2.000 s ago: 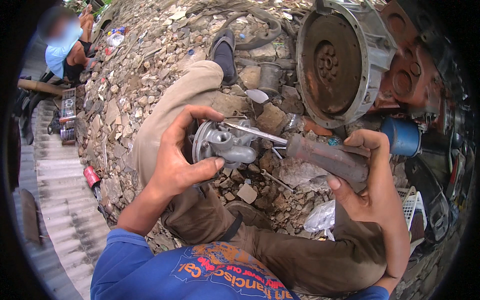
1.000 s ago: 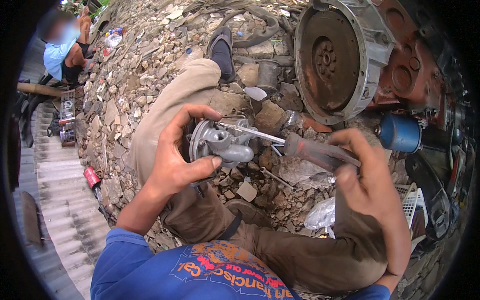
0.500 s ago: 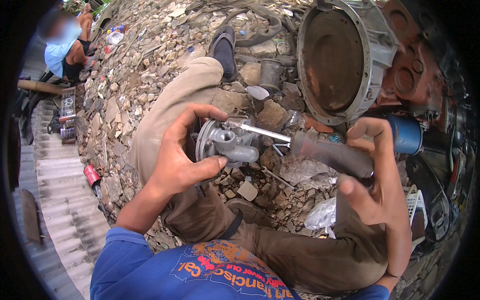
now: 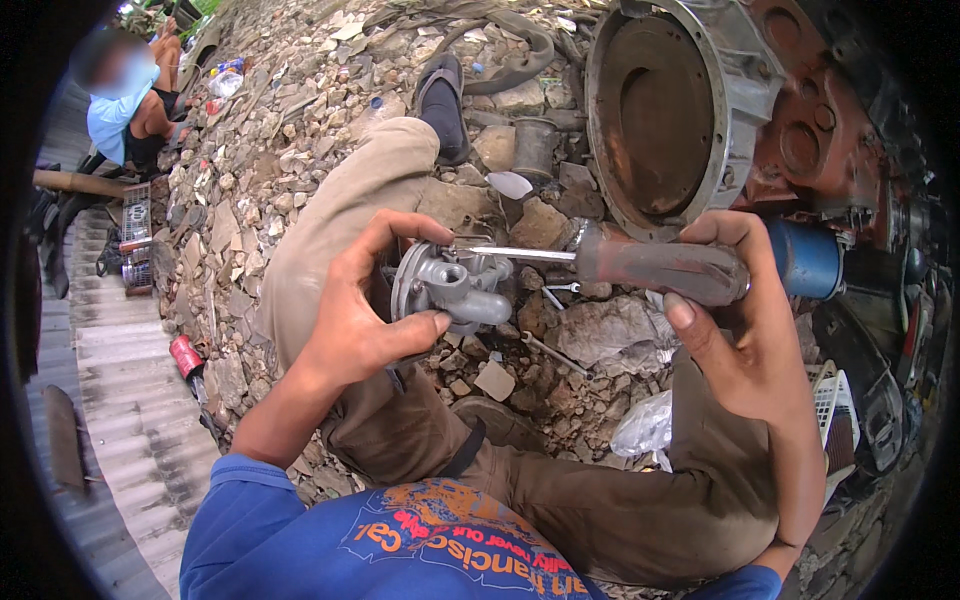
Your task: The person sits on the ground and uses a screwdriver to adjust and tighten screws on a small metallic mechanical component. They repeatedly rotate the part to access different screws and manipulate the internal mechanism with their fingers.
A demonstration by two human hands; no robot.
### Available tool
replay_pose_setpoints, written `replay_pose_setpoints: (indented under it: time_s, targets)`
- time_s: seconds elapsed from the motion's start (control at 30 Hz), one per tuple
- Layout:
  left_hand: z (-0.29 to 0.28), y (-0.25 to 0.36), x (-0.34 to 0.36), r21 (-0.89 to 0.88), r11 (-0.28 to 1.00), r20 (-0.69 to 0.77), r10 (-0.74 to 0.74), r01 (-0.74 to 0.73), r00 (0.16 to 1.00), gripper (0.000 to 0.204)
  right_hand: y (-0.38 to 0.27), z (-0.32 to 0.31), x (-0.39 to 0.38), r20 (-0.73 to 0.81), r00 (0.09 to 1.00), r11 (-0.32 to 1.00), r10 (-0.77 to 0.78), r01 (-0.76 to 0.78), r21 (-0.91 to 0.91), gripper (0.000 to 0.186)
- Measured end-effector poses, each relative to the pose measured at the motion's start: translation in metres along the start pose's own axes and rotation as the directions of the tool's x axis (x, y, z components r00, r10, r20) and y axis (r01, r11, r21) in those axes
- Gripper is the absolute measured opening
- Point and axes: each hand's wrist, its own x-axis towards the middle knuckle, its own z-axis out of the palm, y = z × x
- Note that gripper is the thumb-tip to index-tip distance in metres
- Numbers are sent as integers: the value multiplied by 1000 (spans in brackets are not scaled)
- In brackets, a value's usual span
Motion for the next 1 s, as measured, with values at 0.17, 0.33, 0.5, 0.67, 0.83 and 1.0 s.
replay_pose_setpoints:
  time_s: [0.17,0.33,0.5,0.67,0.83,1.0]
  targets:
    - [5,-2,-2,-124,992,-96,21,-33,995,54,3,-35,3,277,924,963,265,-270,-23,45]
    - [5,-2,0,-118,992,-93,36,-47,995,54,1,3,1,-100,977,980,-186,177,-93,47]
    - [1,-2,-2,-83,996,-67,13,-19,998,57,-4,-31,7,315,943,984,105,-52,-172,40]
    - [-2,1,-2,-43,998,5,-36,36,999,63,-6,-21,5,223,956,982,189,-191,-14,34]
    - [-4,6,-2,-235,969,22,-67,71,997,67,-24,-27,1,-46,987,988,154,-153,20,33]
    - [1,9,-3,-470,881,29,-56,63,998,60,-28,-33,-3,12,991,961,-136,135,-240,35]
